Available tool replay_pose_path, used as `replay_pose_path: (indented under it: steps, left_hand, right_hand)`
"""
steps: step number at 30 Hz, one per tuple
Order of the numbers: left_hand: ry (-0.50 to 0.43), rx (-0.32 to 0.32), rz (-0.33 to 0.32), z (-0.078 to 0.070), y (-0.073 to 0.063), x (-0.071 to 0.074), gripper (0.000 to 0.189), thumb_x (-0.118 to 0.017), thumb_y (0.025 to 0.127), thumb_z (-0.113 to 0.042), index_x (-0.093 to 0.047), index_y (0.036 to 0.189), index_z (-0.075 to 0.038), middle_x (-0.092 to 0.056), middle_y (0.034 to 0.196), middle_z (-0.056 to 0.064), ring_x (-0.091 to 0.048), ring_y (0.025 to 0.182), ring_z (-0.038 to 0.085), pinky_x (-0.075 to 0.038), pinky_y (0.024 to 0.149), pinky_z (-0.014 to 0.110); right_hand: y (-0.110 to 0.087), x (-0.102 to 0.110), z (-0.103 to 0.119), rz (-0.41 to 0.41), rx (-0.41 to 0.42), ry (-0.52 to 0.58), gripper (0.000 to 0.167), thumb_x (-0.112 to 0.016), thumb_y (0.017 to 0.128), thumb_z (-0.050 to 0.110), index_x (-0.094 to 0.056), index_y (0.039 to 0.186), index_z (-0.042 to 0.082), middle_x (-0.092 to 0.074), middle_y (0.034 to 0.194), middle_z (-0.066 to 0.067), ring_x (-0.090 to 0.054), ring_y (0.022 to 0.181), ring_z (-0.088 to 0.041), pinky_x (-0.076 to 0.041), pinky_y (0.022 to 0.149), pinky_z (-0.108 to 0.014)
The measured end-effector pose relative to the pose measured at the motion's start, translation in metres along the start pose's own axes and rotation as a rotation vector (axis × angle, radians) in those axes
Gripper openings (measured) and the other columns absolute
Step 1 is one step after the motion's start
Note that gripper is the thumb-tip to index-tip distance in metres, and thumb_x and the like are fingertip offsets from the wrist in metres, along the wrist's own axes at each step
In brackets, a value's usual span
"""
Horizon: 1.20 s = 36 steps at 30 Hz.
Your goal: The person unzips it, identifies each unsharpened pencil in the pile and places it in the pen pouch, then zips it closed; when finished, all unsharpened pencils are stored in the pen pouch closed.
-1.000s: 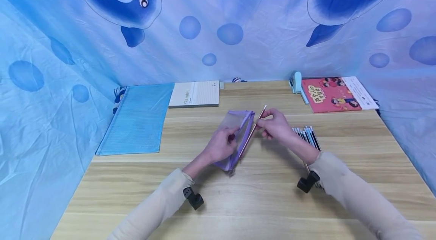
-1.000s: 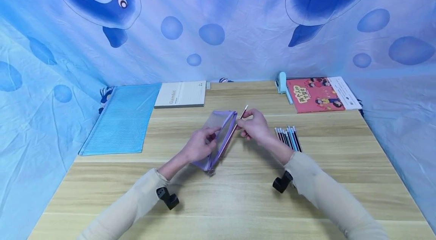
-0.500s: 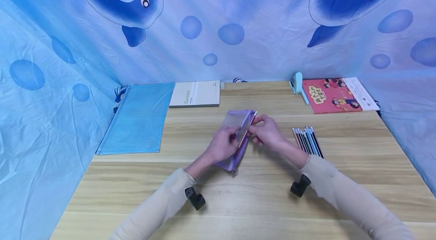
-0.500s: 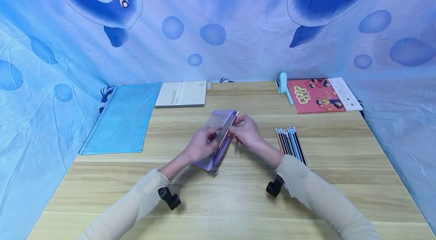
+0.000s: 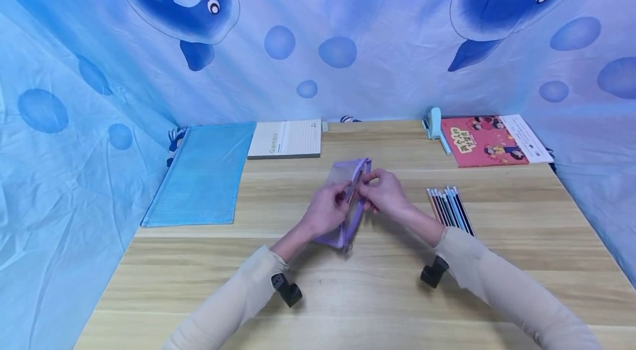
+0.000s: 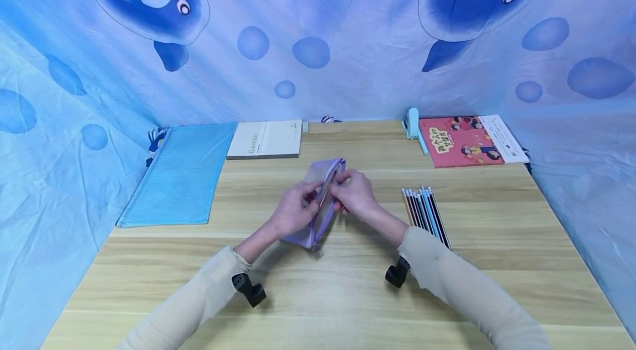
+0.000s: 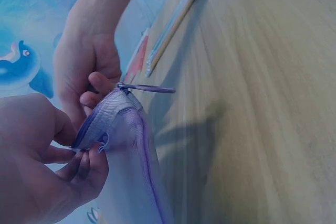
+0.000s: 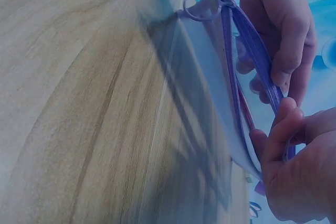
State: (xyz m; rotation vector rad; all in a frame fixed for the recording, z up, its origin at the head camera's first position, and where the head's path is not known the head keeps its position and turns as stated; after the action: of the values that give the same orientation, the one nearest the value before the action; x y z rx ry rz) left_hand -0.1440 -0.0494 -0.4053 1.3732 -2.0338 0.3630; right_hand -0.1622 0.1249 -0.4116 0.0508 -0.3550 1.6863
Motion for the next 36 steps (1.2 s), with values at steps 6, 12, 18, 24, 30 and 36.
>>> replay_pose_path:
  steps: [6, 12, 18, 24, 30, 36]
  left_hand:
    - [-0.048, -0.006, -0.033, 0.0, -0.001, 0.004, 0.055, -0.062, 0.082, 0.012, -0.053, 0.136, 0.01, -0.06, 0.094, 0.012, -0.059, 0.08, 0.019, -0.055, 0.063, 0.021]
    - [-0.047, -0.028, -0.047, 0.0, 0.0, 0.006, 0.053, -0.062, 0.082, 0.013, -0.054, 0.134, 0.012, -0.062, 0.095, 0.014, -0.061, 0.083, 0.022, -0.055, 0.068, 0.019]
    - [-0.044, -0.017, -0.045, 0.0, -0.001, 0.008, 0.054, -0.062, 0.081, 0.013, -0.054, 0.135, 0.011, -0.062, 0.097, 0.014, -0.062, 0.085, 0.023, -0.056, 0.071, 0.02]
    - [-0.03, -0.024, -0.052, 0.004, -0.003, 0.009, 0.053, -0.062, 0.081, 0.012, -0.055, 0.134, 0.011, -0.063, 0.096, 0.014, -0.062, 0.085, 0.022, -0.056, 0.071, 0.02]
    - [-0.02, -0.058, -0.062, 0.006, -0.003, 0.007, 0.053, -0.062, 0.08, 0.013, -0.056, 0.132, 0.012, -0.064, 0.091, 0.013, -0.062, 0.081, 0.022, -0.055, 0.068, 0.019]
    - [-0.021, -0.068, -0.056, 0.007, -0.003, 0.006, 0.053, -0.062, 0.079, 0.013, -0.056, 0.131, 0.013, -0.064, 0.09, 0.013, -0.062, 0.08, 0.021, -0.055, 0.067, 0.02]
  right_hand:
    - [-0.007, 0.01, 0.001, -0.005, 0.045, -0.007, 0.031, -0.06, 0.092, 0.003, -0.054, 0.12, -0.008, -0.071, 0.092, -0.023, -0.064, 0.053, -0.02, -0.052, 0.041, -0.031]
    - [-0.016, 0.056, 0.001, 0.024, 0.074, -0.239, 0.025, -0.061, 0.096, 0.011, -0.059, 0.115, -0.006, -0.071, 0.09, -0.018, -0.066, 0.058, -0.024, -0.055, 0.049, -0.037]
    - [-0.029, 0.104, -0.011, 0.116, -0.006, -0.459, 0.027, -0.063, 0.095, 0.015, -0.06, 0.112, -0.007, -0.07, 0.08, -0.014, -0.065, 0.057, -0.023, -0.052, 0.046, -0.033]
    - [-0.038, 0.121, -0.026, 0.166, -0.053, -0.55, 0.028, -0.066, 0.093, 0.011, -0.059, 0.111, -0.009, -0.063, 0.061, -0.007, -0.063, 0.051, -0.02, -0.049, 0.042, -0.03]
    - [-0.041, 0.123, -0.032, 0.151, -0.075, -0.62, 0.03, -0.07, 0.088, 0.008, -0.059, 0.111, -0.009, -0.061, 0.06, -0.006, -0.062, 0.05, -0.017, -0.051, 0.044, -0.032]
    - [-0.042, 0.121, -0.034, 0.128, -0.1, -0.682, 0.035, -0.07, 0.088, 0.008, -0.059, 0.116, -0.01, -0.059, 0.063, -0.007, -0.061, 0.051, -0.016, -0.053, 0.048, -0.032]
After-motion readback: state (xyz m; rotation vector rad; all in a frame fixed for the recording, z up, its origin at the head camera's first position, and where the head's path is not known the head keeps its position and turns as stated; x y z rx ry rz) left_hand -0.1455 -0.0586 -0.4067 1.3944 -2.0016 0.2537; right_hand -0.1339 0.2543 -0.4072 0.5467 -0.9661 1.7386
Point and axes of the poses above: each hand's wrist, its own y-axis towards the middle knuckle, its own x-axis out of the back of the hand, z = x × y, the point moved 1 cm from there along y, towards the middle knuckle
